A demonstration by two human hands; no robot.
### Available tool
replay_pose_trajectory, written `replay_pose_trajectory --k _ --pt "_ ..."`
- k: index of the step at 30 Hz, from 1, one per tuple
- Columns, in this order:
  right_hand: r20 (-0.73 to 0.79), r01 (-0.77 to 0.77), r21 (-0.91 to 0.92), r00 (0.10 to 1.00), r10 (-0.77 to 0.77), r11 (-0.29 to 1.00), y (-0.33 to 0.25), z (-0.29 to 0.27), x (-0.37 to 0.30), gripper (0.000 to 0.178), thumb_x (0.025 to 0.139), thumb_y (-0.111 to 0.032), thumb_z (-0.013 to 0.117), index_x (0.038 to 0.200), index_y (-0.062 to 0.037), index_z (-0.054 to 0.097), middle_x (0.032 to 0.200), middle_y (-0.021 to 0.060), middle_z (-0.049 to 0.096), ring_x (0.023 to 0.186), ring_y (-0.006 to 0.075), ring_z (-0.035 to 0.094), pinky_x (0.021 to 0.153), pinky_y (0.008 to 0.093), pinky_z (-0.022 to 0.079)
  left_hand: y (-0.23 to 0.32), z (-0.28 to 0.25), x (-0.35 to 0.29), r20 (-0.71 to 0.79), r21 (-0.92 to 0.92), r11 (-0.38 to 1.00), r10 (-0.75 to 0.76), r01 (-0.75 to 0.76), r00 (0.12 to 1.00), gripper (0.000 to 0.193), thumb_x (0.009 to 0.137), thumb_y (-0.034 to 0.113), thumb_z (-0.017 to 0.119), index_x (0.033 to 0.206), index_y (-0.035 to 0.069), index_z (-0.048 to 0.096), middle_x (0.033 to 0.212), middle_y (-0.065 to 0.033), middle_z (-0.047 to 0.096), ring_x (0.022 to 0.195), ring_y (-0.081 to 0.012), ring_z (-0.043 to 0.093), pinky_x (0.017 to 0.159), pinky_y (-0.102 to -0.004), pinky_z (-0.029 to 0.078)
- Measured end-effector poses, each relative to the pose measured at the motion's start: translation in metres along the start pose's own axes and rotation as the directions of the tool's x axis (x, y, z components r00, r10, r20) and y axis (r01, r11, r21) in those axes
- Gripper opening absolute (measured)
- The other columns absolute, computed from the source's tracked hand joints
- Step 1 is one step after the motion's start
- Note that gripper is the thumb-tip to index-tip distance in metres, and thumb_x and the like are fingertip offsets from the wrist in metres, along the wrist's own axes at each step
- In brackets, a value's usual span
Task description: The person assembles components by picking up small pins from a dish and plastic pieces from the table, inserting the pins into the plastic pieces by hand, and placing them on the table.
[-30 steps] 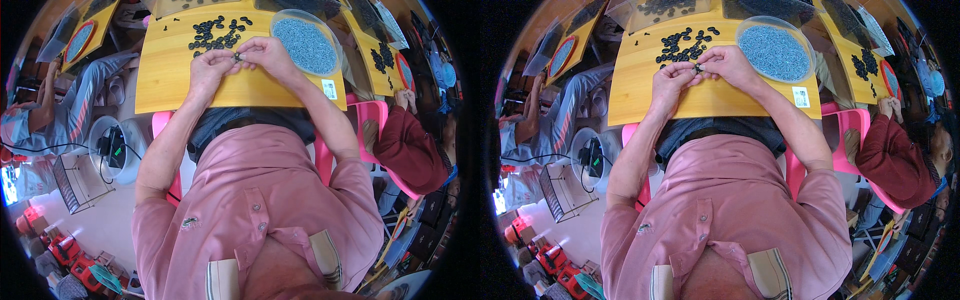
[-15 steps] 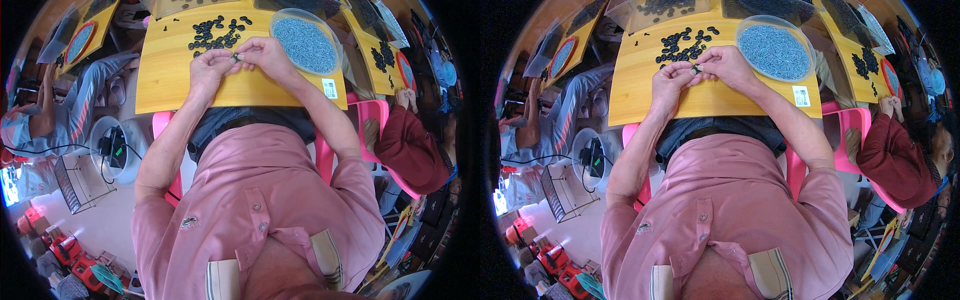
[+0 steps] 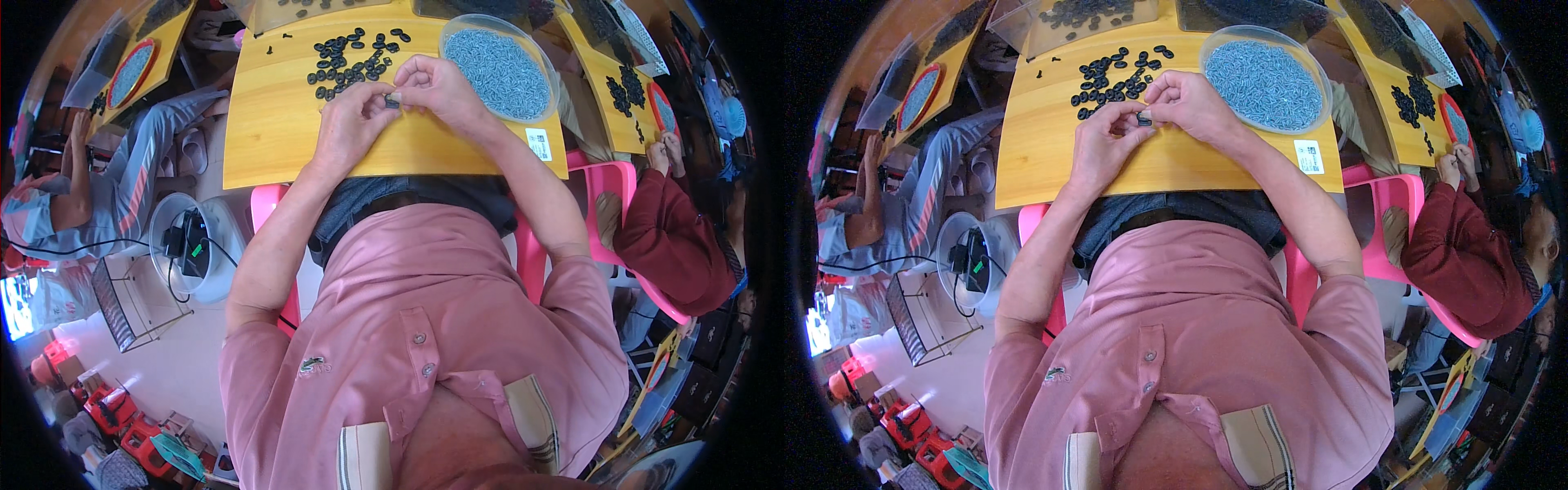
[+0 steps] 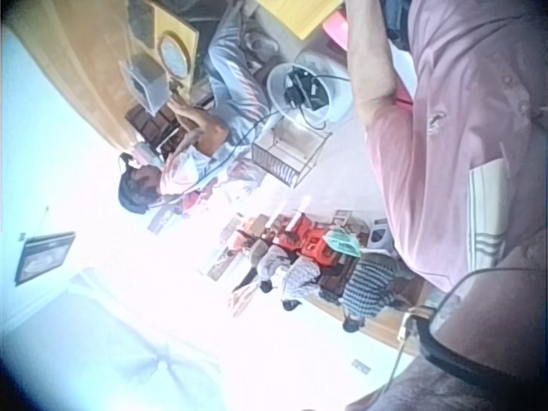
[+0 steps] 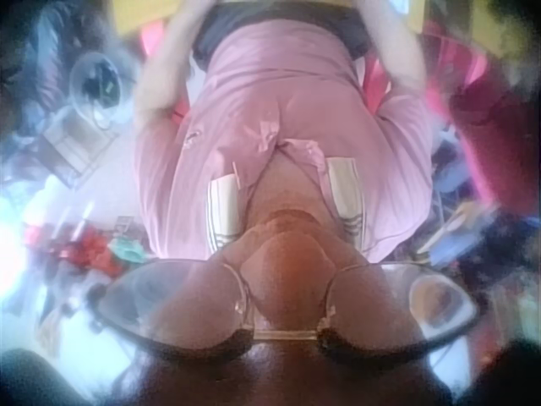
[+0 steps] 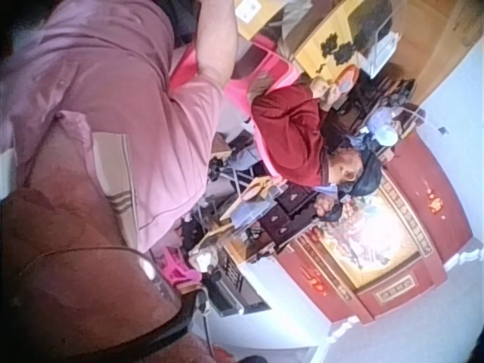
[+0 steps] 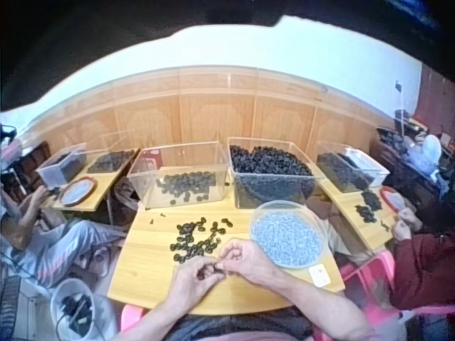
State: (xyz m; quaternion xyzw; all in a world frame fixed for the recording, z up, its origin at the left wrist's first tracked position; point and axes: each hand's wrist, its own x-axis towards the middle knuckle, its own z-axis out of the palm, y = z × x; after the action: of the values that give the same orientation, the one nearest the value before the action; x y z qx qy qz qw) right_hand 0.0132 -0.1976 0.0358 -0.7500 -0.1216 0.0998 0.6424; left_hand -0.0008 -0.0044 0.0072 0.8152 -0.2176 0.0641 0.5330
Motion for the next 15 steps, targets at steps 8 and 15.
replay_pose_trajectory --k 8,15 --pt "0.017 0.037 0.014 0.999 -0.038 0.999 0.010 0.004 0.003 0.013 0.083 -0.002 0.073 0.090 -0.0008 0.063 0.078 0.0010 0.065 0.068 0.0054 0.059 0.059 0.0217 0.047 -0.004 0.000 -0.003 -0.002 0.179 0.979 0.101 -0.099 0.995 0.031 0.074 0.013 0.085 0.099 0.002 0.069 0.078 -0.0105 0.064 0.068 -0.0211 0.064 0.065 -0.0315 0.053" --pt "0.015 -0.011 -0.047 1.000 0.011 0.999 0.006 0.008 -0.008 0.012 0.081 -0.001 0.073 0.087 -0.0027 0.063 0.075 -0.0004 0.063 0.066 0.0050 0.058 0.057 0.0208 0.045 0.000 0.003 -0.013 -0.042 0.128 0.983 0.136 -0.129 0.990 0.028 0.078 0.015 0.083 0.096 0.001 0.068 0.078 -0.0124 0.066 0.068 -0.0227 0.066 0.064 -0.0340 0.054"
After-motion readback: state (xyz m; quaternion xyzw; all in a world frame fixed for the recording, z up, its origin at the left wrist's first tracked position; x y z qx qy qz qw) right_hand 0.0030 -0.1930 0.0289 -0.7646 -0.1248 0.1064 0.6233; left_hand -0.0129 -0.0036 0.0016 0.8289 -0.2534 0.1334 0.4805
